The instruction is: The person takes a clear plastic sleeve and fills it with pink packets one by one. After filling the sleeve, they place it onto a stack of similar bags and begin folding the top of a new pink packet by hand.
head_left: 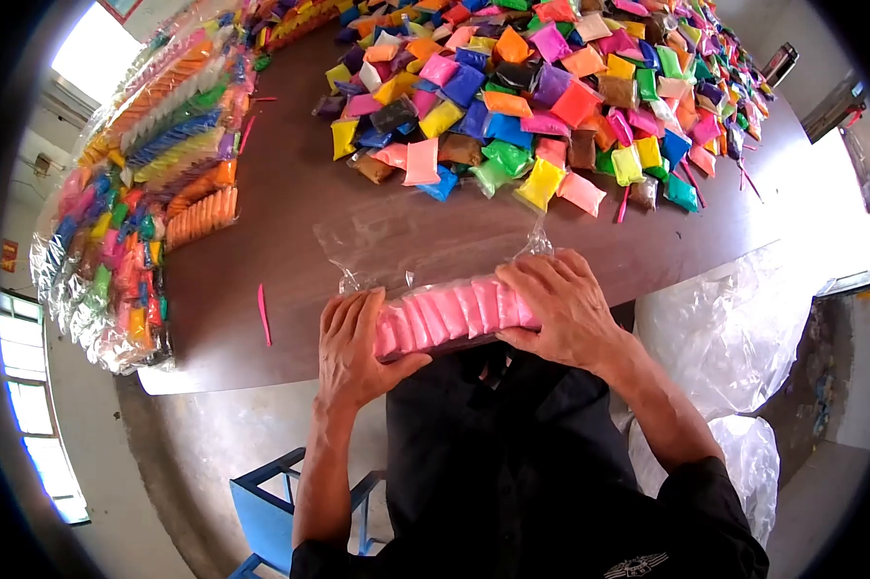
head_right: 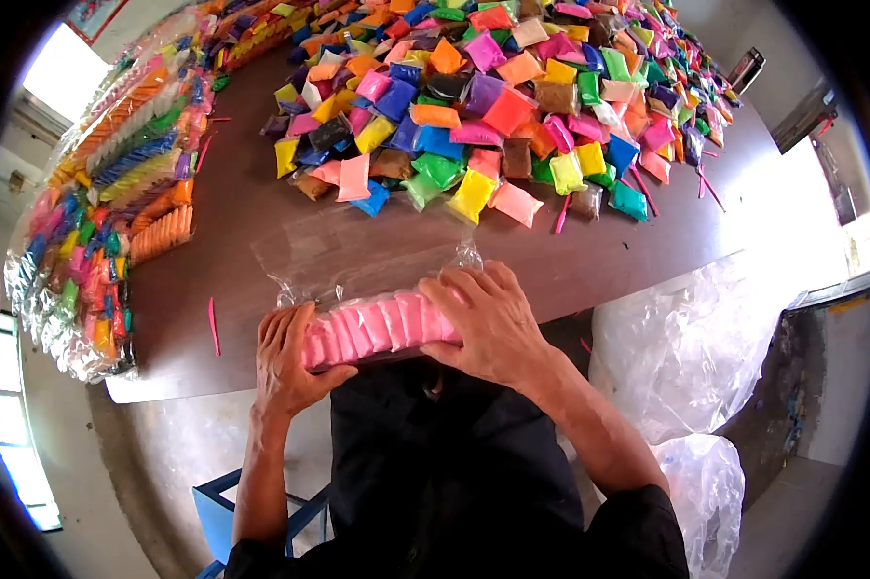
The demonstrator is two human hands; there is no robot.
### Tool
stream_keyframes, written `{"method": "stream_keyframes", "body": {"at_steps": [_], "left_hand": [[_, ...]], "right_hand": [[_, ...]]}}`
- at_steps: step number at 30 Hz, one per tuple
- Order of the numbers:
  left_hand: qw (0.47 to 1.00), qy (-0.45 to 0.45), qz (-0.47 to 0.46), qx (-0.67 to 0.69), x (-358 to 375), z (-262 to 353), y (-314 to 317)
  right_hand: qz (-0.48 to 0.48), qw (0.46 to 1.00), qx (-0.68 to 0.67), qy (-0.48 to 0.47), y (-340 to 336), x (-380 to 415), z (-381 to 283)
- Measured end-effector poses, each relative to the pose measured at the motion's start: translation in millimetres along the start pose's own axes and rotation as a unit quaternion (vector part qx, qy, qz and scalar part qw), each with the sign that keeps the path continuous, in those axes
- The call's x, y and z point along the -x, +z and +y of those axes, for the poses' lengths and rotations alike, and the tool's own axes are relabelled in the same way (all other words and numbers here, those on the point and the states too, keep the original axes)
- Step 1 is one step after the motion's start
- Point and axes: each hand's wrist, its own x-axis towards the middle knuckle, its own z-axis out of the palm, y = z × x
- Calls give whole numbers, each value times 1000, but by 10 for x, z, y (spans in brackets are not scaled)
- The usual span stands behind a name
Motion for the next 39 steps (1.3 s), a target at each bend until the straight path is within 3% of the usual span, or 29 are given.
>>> {"method": "stream_keyframes", "body": {"at_steps": [10, 17, 21, 27, 34, 39], "left_hand": [[999, 32, 2, 5, -30, -100, -1], [998, -11, -17, 58, -30, -123, -50], [992, -60, -42, 103, -136, -130, -108], [988, -62, -56, 133, -303, -173, -156], [980, -61, -86, 167, -480, -282, -160], [960, -141, -175, 165, -642, -309, -198]], "right_hand": [[-38, 999, -21, 10, -101, -43, -13], [-95, 993, -51, 45, -225, -120, -36], [-94, 995, -15, 19, -252, -217, -1], [-173, 981, -61, 69, -250, -371, 92], [-119, 988, -67, 70, -207, -406, 101], [-93, 986, -122, 62, -194, -448, 210]]}}
